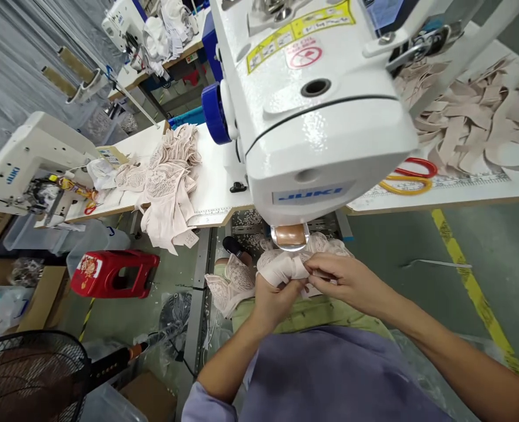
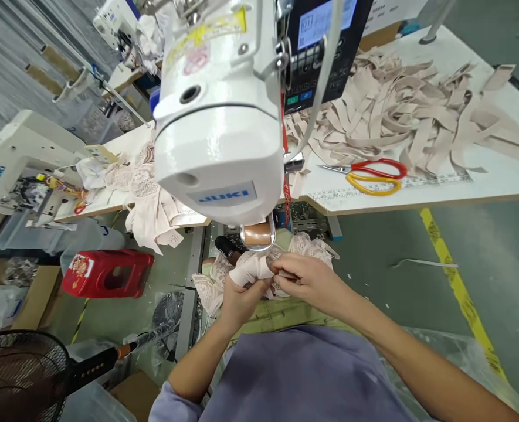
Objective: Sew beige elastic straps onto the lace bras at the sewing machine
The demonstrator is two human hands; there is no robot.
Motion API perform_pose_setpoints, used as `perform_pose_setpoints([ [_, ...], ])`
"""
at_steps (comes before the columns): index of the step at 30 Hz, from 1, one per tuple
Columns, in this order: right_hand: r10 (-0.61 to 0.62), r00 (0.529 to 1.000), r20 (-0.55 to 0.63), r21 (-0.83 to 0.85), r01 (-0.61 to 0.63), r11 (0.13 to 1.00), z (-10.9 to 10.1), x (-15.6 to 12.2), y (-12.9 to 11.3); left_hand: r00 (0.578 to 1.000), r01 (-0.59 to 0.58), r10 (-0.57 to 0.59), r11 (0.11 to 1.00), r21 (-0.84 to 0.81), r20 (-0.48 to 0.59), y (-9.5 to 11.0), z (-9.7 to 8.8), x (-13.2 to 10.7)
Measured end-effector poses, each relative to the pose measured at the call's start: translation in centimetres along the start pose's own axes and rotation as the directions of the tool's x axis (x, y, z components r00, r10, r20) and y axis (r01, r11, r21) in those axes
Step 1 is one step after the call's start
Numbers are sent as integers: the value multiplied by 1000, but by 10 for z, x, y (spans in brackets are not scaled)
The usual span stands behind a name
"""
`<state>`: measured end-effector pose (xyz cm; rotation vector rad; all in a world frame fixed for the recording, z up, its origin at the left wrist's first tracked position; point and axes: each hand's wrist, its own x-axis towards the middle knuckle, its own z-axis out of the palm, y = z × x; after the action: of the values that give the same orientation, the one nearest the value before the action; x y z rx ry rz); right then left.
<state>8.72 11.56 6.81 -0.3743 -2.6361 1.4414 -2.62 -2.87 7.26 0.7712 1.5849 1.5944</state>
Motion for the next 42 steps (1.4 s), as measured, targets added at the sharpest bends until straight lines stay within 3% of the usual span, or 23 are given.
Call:
perform_pose_setpoints([
  [7, -13, 990, -142, -32, 8, 999, 7, -1, 4, 997, 46, -57, 981, 188, 50, -9, -11, 5],
  [10, -5, 986, -166, -13, 3, 1000, 6, -1, 4, 998, 64, -66, 965, 255, 0, -12, -13, 6],
  [17, 53, 996, -72, 57, -48, 997, -8, -4, -4, 998, 4, 21, 931, 365, -64, -5, -9, 4],
  [20, 63, 997, -45, 108, -58, 993, -12, -5, -5, 999, 53, -47, 939, 339, -24, -2, -8, 4],
  [24, 14, 995, -100, 108, -3, 994, -10, -5, -5, 986, 160, -166, 970, 185, 17, -2, -4, 3],
  [27, 7, 991, -133, 78, 3, 997, -8, -6, -3, 985, 173, -175, 969, 177, -1, -2, -1, 2],
  [31, 75, 996, -39, 256, -62, 965, -12, -8, 3, 982, 189, -189, 966, 179, -14, -1, -4, 4],
  [34, 160, 987, 9, 347, -153, 925, -18, -9, 5, 969, 234, -241, 964, 129, 45, 3, -8, 8],
  [37, 183, 983, -33, 251, -169, 953, -20, -11, 3, 970, 212, -232, 954, 213, 73, 8, -11, 10],
  [42, 79, 994, -70, 150, -68, 986, -19, -12, -2, 970, 185, -220, 945, 269, 106, 15, -11, 9],
])
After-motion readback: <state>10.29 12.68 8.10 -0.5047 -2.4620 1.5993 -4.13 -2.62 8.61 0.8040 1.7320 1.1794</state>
